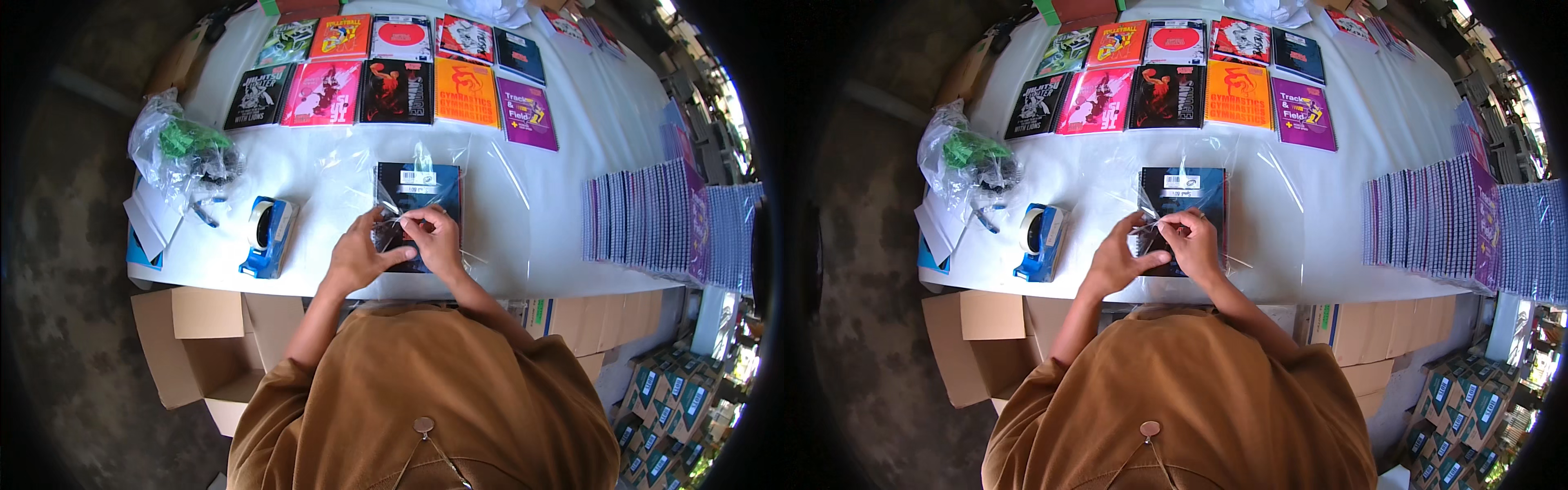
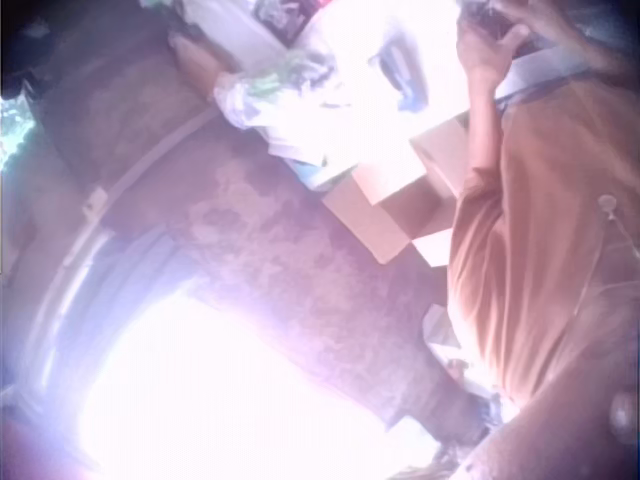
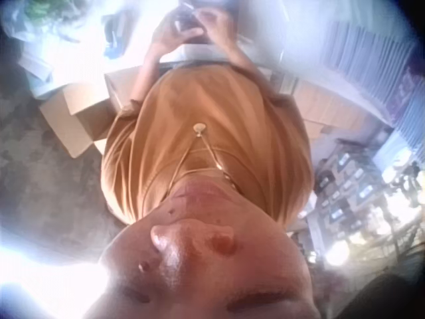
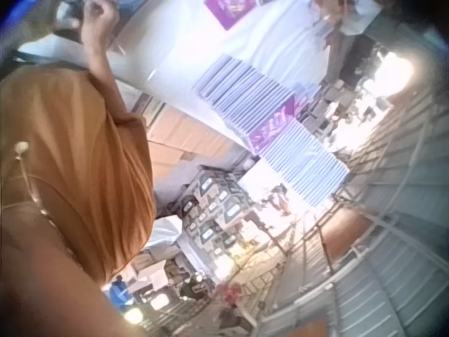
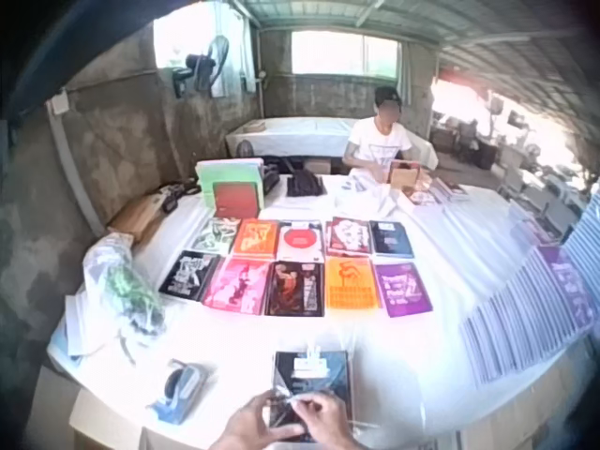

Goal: The person stacks multiple notebooks with different cover designs, places the stack into a clear plastic sleeve, and uses tape to seal the package.

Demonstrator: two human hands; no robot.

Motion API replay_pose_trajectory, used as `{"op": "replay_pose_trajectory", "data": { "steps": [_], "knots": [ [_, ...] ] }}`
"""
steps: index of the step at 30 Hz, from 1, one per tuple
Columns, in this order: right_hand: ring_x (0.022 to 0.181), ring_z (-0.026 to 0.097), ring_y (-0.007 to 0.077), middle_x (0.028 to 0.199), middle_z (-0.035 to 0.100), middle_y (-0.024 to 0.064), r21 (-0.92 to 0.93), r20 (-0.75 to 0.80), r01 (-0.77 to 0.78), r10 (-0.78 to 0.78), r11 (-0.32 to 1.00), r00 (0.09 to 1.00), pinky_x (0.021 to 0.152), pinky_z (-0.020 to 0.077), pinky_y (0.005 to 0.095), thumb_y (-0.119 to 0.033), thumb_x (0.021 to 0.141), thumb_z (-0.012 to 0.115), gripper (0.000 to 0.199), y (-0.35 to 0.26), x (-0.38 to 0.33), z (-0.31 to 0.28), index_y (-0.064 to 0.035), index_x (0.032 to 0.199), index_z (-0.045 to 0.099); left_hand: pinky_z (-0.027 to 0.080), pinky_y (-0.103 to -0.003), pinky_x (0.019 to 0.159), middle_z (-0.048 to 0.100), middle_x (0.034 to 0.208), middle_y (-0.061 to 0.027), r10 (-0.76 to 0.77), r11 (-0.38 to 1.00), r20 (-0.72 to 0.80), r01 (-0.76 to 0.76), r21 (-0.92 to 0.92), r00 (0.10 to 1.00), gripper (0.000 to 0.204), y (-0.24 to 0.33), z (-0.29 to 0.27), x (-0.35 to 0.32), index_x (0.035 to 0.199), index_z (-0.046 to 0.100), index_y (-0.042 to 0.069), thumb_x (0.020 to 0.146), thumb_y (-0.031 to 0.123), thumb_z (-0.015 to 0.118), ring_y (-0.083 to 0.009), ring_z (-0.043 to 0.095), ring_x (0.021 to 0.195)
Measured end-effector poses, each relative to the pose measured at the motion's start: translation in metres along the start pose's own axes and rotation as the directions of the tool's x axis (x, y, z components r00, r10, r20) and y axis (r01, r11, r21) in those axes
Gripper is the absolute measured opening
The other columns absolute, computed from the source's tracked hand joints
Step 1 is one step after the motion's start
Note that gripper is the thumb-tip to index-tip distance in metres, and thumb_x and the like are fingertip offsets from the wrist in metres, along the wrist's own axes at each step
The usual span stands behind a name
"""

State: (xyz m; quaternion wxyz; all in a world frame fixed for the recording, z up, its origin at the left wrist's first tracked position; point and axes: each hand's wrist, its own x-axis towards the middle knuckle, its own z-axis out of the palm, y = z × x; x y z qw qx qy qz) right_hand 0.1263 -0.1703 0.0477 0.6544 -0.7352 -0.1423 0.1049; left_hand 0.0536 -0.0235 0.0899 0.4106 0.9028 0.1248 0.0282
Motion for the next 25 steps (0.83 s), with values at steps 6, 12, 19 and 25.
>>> {"op": "replay_pose_trajectory", "data": {
  "steps": [6, 12, 19, 25],
  "knots": [
    [0.059, 0.041, 0.0065, 0.079, 0.053, 0.0006, -0.281, -0.286, 0.01, -0.094, 0.96, 0.954, 0.052, 0.0379, 0.0205, -0.005, 0.071, 0.072, 0.03, -0.04, -0.004, -0.047, -0.0075, 0.099, 0.066, 0.042, -0.03, 0.05, 0.058, 0.058, -0.008, -0.333, 0.936, -0.047, 0.325, -0.133, 0.942, 0.029, -0.074, -0.026, -0.004, 0.082, 0.063, 0.002, 0.074, 0.029, 0.071, -0.0148, 0.054, 0.051],
    [0.068, 0.051, 0.0107, 0.087, 0.058, 0.0056, -0.302, -0.425, -0.43, 0.284, 0.851, 0.86, 0.06, 0.0431, 0.0245, -0.017, 0.073, 0.073, 0.046, 0.014, 0.011, -0.154, -0.0074, 0.115, 0.059, 0.041, -0.025, 0.061, 0.062, 0.077, -0.0047, -0.317, 0.776, 0.219, 0.385, -0.499, 0.923, 0.041, -0.12, -0.04, 0.013, 0.094, 0.063, 0.001, 0.085, 0.041, 0.06, -0.0122, 0.058, 0.071],
    [0.067, 0.06, 0.0223, 0.079, 0.065, 0.0095, -0.685, -0.306, -0.141, -0.107, 0.715, 0.946, 0.066, 0.0477, 0.0314, -0.014, 0.076, 0.068, 0.018, 0.027, 0.06, -0.154, -0.005, 0.091, 0.069, 0.045, -0.03, 0.077, 0.06, 0.11, -0.0126, -0.387, 0.522, 0.32, 0.492, -0.697, 0.865, 0.053, -0.123, -0.025, 0.094, 0.125, 0.049, 0.002, 0.089, 0.043, 0.051, -0.0189, 0.059, 0.097],
    [0.068, 0.063, 0.021, 0.083, 0.068, 0.011, -0.196, -0.393, -0.416, 0.317, 0.888, 0.863, 0.066, 0.0491, 0.033, -0.019, 0.08, 0.066, 0.016, 0.024, 0.073, -0.177, -0.0052, 0.087, 0.07, 0.044, -0.04, 0.089, 0.056, 0.121, -0.0109, -0.198, 0.535, 0.069, 0.167, -0.828, 0.978, 0.051, -0.079, -0.043, 0.094, 0.137, 0.037, 0.019, 0.092, 0.04, 0.046, -0.0294, 0.057, 0.106]
  ]
}}
